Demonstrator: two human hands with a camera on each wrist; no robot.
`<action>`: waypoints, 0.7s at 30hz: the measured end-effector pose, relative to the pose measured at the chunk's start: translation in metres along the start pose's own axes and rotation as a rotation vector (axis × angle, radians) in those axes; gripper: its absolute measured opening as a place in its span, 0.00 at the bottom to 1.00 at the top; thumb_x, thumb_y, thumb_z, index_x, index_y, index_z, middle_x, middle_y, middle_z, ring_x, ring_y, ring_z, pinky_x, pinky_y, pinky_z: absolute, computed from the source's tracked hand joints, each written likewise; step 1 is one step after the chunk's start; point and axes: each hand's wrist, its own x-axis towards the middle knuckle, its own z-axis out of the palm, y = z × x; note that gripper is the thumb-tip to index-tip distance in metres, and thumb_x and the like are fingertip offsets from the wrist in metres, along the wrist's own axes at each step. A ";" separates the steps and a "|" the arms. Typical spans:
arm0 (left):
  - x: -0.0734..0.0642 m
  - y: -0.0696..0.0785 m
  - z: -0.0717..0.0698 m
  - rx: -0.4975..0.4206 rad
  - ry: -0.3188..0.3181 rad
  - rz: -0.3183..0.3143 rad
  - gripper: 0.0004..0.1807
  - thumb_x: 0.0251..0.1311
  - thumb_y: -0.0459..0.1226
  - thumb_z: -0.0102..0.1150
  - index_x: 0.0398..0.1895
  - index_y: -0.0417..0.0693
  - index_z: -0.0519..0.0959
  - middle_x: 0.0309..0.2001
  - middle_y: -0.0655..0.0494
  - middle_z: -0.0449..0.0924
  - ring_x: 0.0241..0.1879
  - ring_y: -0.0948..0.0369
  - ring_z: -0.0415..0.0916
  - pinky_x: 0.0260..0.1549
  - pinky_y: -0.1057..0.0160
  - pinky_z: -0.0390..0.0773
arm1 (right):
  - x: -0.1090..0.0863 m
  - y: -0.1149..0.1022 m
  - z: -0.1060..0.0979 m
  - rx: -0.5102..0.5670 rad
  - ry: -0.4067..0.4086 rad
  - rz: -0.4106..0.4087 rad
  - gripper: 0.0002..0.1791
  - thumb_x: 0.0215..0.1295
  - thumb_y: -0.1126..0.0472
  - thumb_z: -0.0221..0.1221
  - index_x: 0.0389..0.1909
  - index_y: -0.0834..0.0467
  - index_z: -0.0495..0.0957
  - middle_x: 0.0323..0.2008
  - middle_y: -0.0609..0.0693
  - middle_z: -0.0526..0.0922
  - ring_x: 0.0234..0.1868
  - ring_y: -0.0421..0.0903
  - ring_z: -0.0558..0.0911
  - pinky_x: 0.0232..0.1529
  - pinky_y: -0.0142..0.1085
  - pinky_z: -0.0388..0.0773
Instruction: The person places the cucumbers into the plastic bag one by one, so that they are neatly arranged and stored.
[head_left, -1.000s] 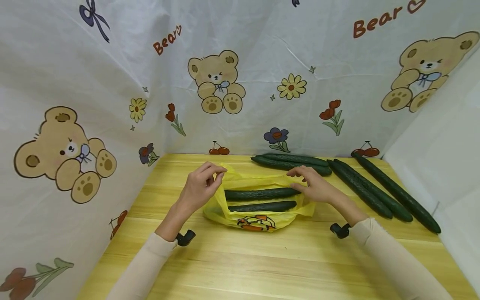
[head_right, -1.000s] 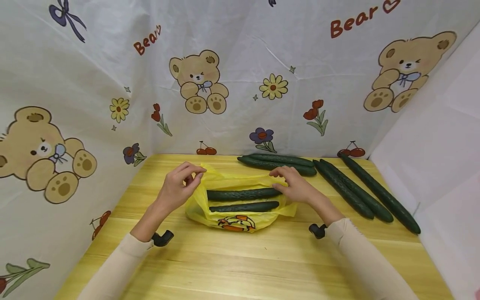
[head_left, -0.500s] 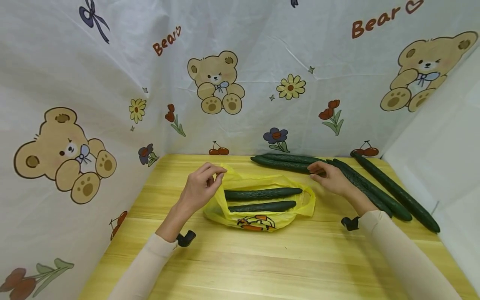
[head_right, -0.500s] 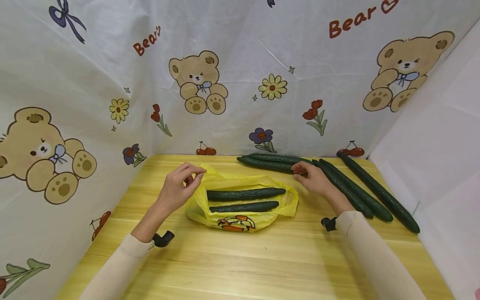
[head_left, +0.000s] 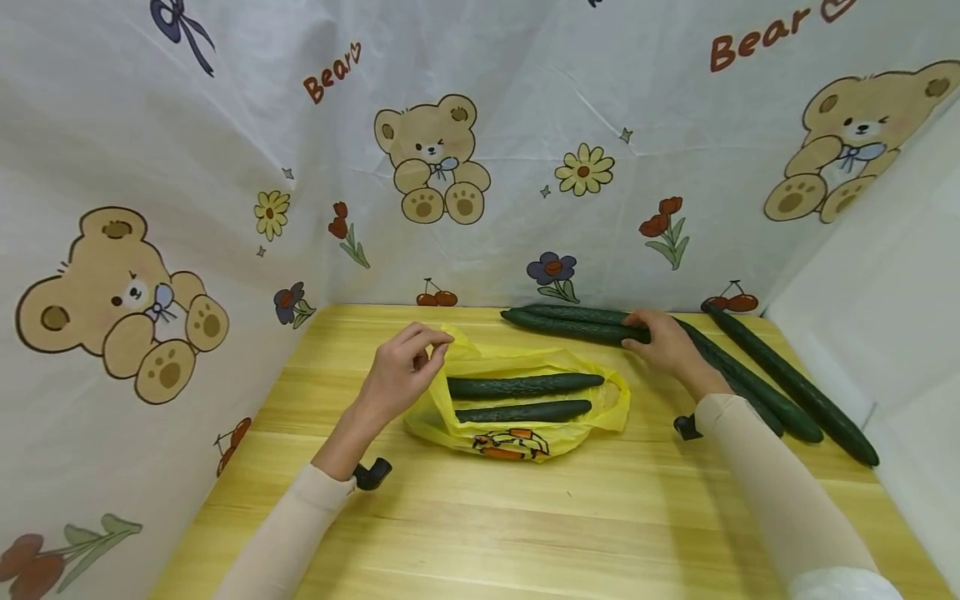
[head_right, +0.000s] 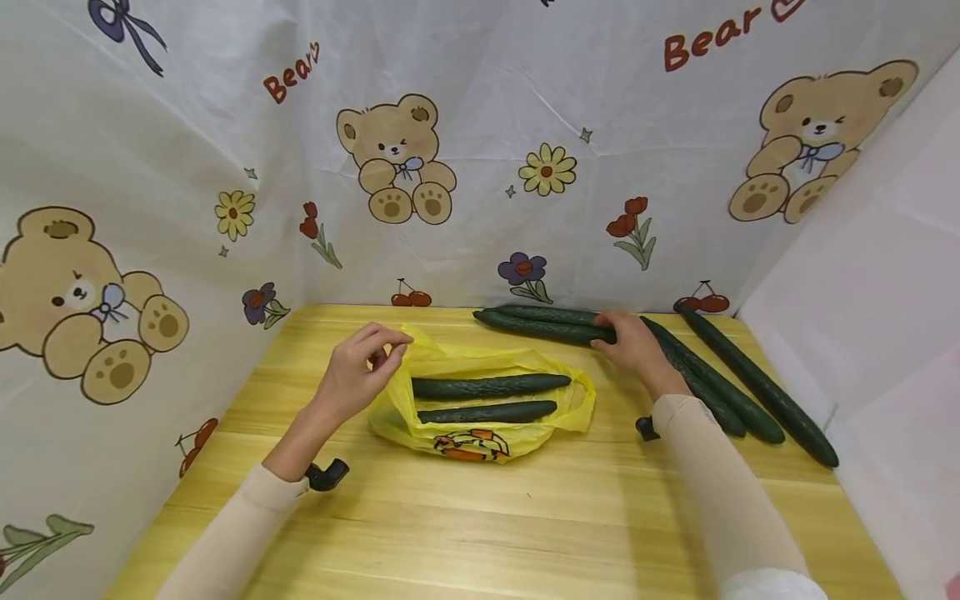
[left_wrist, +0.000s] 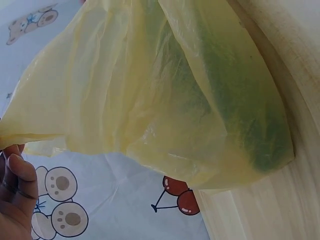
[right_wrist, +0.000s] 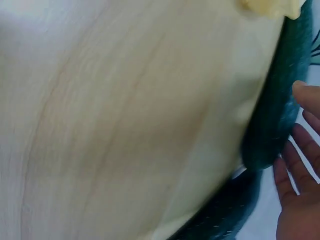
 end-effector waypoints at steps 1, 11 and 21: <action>0.000 0.000 0.000 -0.001 -0.001 0.002 0.08 0.75 0.33 0.64 0.50 0.46 0.90 0.42 0.58 0.86 0.23 0.70 0.67 0.22 0.71 0.71 | 0.001 0.002 0.000 -0.001 0.000 0.019 0.26 0.77 0.56 0.65 0.70 0.63 0.76 0.69 0.68 0.77 0.70 0.70 0.74 0.71 0.69 0.69; 0.000 -0.001 0.000 0.004 0.002 0.006 0.08 0.75 0.32 0.64 0.50 0.46 0.90 0.42 0.58 0.85 0.23 0.71 0.66 0.22 0.71 0.70 | 0.005 0.010 0.010 -0.004 0.008 0.025 0.31 0.70 0.49 0.73 0.66 0.62 0.80 0.58 0.66 0.75 0.60 0.67 0.73 0.64 0.65 0.70; -0.002 -0.002 0.001 0.002 -0.003 -0.001 0.08 0.75 0.33 0.63 0.50 0.46 0.90 0.42 0.58 0.85 0.23 0.71 0.67 0.22 0.71 0.71 | -0.003 0.004 0.020 0.057 0.037 0.022 0.27 0.73 0.54 0.70 0.69 0.58 0.79 0.60 0.67 0.72 0.62 0.68 0.68 0.64 0.68 0.68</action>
